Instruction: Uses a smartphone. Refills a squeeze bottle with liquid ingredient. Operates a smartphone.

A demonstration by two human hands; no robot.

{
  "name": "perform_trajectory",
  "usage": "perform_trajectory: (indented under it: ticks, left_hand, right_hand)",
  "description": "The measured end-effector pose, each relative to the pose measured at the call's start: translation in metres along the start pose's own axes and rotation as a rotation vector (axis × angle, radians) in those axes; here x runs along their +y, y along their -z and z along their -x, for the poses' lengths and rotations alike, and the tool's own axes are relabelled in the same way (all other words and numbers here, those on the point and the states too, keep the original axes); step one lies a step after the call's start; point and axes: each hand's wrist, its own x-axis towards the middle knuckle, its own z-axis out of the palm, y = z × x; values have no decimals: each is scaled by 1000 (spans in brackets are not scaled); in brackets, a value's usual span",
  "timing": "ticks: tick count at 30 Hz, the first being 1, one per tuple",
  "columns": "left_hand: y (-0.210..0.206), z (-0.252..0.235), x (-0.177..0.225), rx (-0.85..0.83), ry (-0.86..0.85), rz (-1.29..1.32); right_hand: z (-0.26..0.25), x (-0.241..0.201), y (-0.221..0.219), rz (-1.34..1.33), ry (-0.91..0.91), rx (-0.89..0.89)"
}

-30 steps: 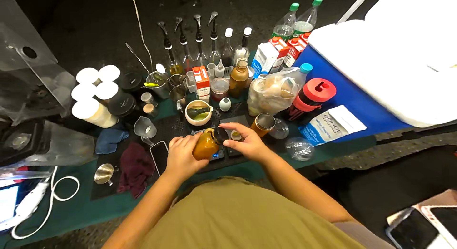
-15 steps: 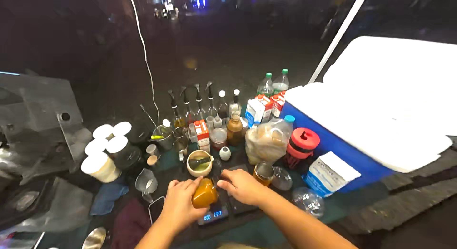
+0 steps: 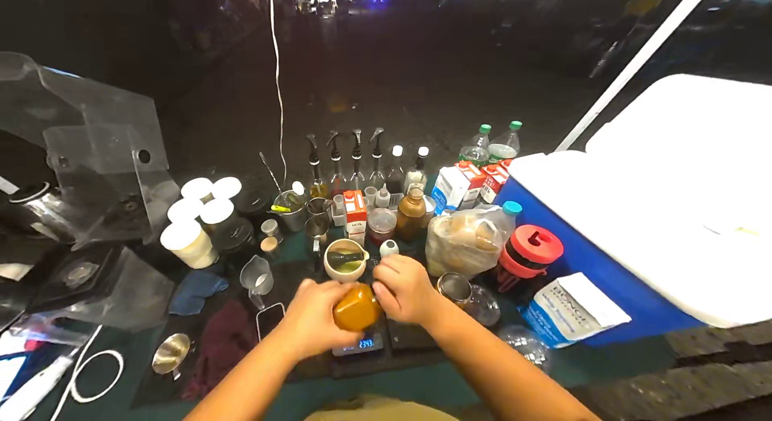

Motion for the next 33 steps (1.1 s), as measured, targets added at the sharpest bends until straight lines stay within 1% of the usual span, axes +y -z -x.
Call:
perform_trajectory:
  ticks: [1,2,3,4,5,6,7,8,9,10,11,12,13,14,15,16,18,19,20,21,22,25,26,28,30,31,33]
  left_hand:
    - [-6,-1,-1,116,-17,-175]
    - [-12,-1,-2,162,2,-261]
    - [-15,1,-3,136,51,-252]
    - [-15,2,-3,55,108,-157]
    - [-11,4,-5,-49,150,4]
    - [-9,7,-9,-127,147,177]
    - [-10,10,-13,-171,120,289]
    - [-11,12,-12,-182,104,279]
    - [-11,14,-7,-157,113,188]
    - [-14,15,-2,-88,132,66]
    - [-20,16,0,-1,156,-24]
    - [-24,17,2,70,206,-24]
    - [-27,18,5,170,253,35]
    - [-32,19,7,295,265,83]
    - [-40,19,8,397,251,105]
    - [-50,20,9,447,228,109]
    - [-70,23,10,423,150,90]
    - [-79,23,9,393,109,63]
    - [-83,24,8,351,106,58]
    - [-81,24,7,293,140,78]
    - [-77,25,5,260,178,74]
    - [-67,38,-6,284,290,52]
    - [-67,46,-12,307,320,60]
    - [-73,68,-27,338,386,116]
    - [-84,92,-40,368,426,203]
    - [-90,103,-42,385,444,243]
    - [-99,121,-40,417,478,298]
  right_hand:
    - [2,-2,-5,29,-96,-41]
    - [5,-6,-10,42,-188,-78]
    - [9,-8,-13,40,-247,-105]
    - [12,-9,-13,36,-246,-113]
    - [15,-9,-11,20,-195,-101]
    - [16,-9,-8,-1,-122,-79]
    - [17,-11,-3,-14,-57,-61]
    - [18,-13,0,1,-24,-54]
    - [21,-14,0,31,-33,-59]
    - [26,-14,2,47,-87,-90]
    - [31,-16,7,28,-195,-171]
    - [34,-20,17,-46,-361,-287]
    - [34,-23,27,-177,-556,-394]
    - [37,-25,31,-328,-709,-427]
    - [43,-31,28,-495,-813,-406]
    - [52,-41,20,-684,-878,-351]
    - [63,-70,-2,-1024,-1014,-173]
    - [62,-81,-10,-1078,-1103,-71]
    - [58,-81,-14,-1062,-1166,-7]
    - [52,-73,-15,-991,-1194,11]
    - [48,-59,-14,-892,-1166,25]
    - [42,0,0,-394,-1029,76]
    - [42,21,2,-246,-1042,74]
    - [51,61,-5,-70,-1198,70]
    - [69,95,-23,-5,-1353,101]
    - [76,106,-32,12,-1403,116]
    - [79,117,-45,26,-1438,144]
